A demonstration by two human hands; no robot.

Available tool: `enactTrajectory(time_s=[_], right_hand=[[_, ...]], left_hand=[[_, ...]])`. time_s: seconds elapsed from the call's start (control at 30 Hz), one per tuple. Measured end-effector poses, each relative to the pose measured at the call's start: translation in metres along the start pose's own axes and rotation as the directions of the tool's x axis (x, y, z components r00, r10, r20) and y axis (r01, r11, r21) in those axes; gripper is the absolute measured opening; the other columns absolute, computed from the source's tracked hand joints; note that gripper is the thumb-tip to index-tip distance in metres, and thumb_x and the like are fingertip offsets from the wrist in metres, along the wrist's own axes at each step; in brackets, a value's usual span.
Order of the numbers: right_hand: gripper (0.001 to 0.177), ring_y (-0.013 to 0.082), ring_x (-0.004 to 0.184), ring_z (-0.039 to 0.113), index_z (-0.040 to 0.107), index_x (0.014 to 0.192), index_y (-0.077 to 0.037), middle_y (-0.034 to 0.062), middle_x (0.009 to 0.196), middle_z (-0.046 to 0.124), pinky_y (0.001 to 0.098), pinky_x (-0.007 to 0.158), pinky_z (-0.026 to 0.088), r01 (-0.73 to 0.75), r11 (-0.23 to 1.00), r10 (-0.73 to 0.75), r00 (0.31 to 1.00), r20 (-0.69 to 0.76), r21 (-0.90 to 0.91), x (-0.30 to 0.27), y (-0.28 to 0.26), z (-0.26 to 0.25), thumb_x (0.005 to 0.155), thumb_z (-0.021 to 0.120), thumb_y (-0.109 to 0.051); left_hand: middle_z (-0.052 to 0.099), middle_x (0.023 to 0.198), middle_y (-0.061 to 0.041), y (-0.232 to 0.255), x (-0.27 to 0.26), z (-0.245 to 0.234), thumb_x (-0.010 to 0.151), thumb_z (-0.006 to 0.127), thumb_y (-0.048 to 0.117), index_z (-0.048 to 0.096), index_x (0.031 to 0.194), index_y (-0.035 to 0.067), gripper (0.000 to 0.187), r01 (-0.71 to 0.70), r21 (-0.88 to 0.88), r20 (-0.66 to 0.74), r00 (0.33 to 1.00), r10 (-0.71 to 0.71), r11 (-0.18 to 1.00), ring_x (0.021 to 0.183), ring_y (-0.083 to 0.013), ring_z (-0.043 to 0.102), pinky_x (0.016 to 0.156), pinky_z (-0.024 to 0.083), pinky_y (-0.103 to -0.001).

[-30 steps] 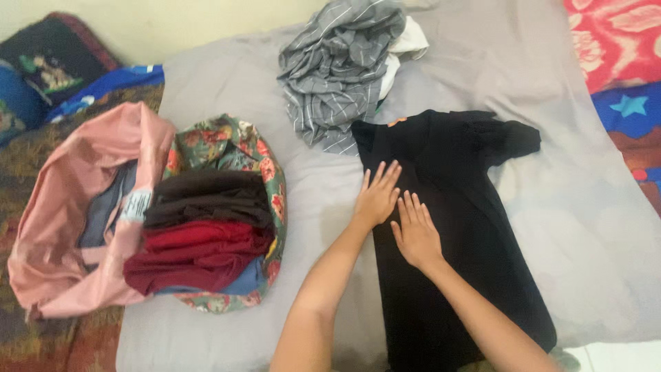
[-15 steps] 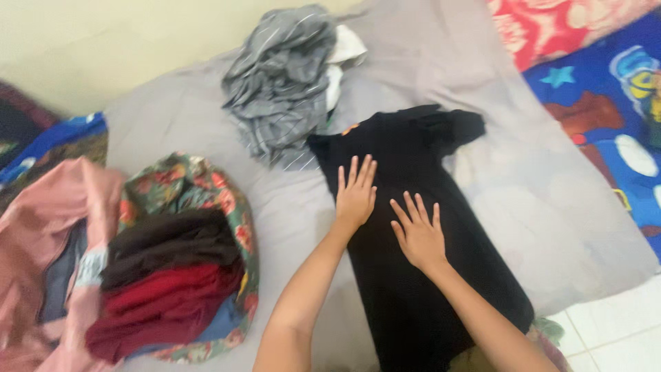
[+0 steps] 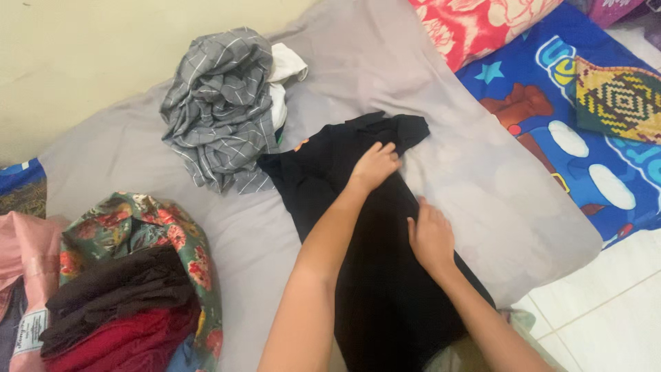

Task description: The person folds a black garment by hand on a bed, places it into a bag, and then lays out and starts folding a checkered shirt.

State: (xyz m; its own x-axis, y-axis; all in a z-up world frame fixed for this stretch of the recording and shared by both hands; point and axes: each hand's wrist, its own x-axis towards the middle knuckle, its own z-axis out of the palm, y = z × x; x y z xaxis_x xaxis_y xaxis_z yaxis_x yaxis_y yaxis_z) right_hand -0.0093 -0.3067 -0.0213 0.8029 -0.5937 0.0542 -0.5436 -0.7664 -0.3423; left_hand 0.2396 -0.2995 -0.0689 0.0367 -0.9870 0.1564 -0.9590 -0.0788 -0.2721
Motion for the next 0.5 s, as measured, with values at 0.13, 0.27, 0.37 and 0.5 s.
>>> enactTrajectory(time_s=[0.13, 0.27, 0.37, 0.5], right_hand=[[0.034, 0.0443, 0.085, 0.07, 0.057, 0.118, 0.0, 0.0246, 0.103, 0.071, 0.0524, 0.071, 0.056, -0.038, 0.991, 0.043, 0.998, -0.037, 0.128, -0.007, 0.003, -0.012, 0.094, 0.065, -0.023], [0.029, 0.0475, 0.074, 0.068, 0.054, 0.112, -0.001, 0.0257, 0.092, 0.071, 0.0559, 0.065, 0.054, 0.048, 0.99, -0.039, 0.997, -0.068, 0.134, -0.023, -0.006, -0.019, 0.092, 0.065, -0.019], [0.025, 0.0472, 0.071, 0.068, 0.053, 0.112, -0.001, 0.0239, 0.083, 0.071, 0.0565, 0.065, 0.054, 0.085, 0.987, -0.093, 0.994, 0.053, 0.137, -0.032, -0.019, -0.016, 0.095, 0.062, -0.017], [0.024, 0.042, 0.062, 0.068, 0.055, 0.11, -0.001, 0.0198, 0.073, 0.069, 0.0531, 0.056, 0.053, 0.263, 0.962, -0.27, 0.959, 0.086, 0.079, -0.044, -0.039, 0.0, 0.09, 0.063, -0.013]], left_hand=[[0.067, 0.1, 0.006, -0.014, -0.002, -0.011, 0.086, 0.063, 0.022, 0.077, 0.091, 0.023, 0.015, 0.056, 0.049, -0.158, 0.986, -0.048, 0.997, 0.117, -0.0169, 0.055, 0.091, 0.044, -0.035], [0.066, 0.104, 0.003, -0.021, -0.01, -0.031, 0.086, 0.063, 0.019, 0.076, 0.097, 0.022, 0.017, 0.084, -0.051, -0.19, 0.977, -0.093, 0.995, 0.114, -0.0184, 0.056, 0.089, 0.045, -0.038], [0.065, 0.108, 0.002, -0.03, -0.024, -0.049, 0.082, 0.065, 0.016, 0.074, 0.099, 0.021, 0.02, 0.088, -0.045, -0.259, 0.961, -0.097, 0.995, 0.112, -0.0182, 0.057, 0.088, 0.045, -0.039], [0.062, 0.109, 0.001, -0.048, -0.058, -0.075, 0.08, 0.071, 0.015, 0.072, 0.099, 0.019, 0.019, 0.091, -0.063, -0.261, 0.96, -0.104, 0.994, 0.111, -0.0196, 0.057, 0.087, 0.045, -0.039]])
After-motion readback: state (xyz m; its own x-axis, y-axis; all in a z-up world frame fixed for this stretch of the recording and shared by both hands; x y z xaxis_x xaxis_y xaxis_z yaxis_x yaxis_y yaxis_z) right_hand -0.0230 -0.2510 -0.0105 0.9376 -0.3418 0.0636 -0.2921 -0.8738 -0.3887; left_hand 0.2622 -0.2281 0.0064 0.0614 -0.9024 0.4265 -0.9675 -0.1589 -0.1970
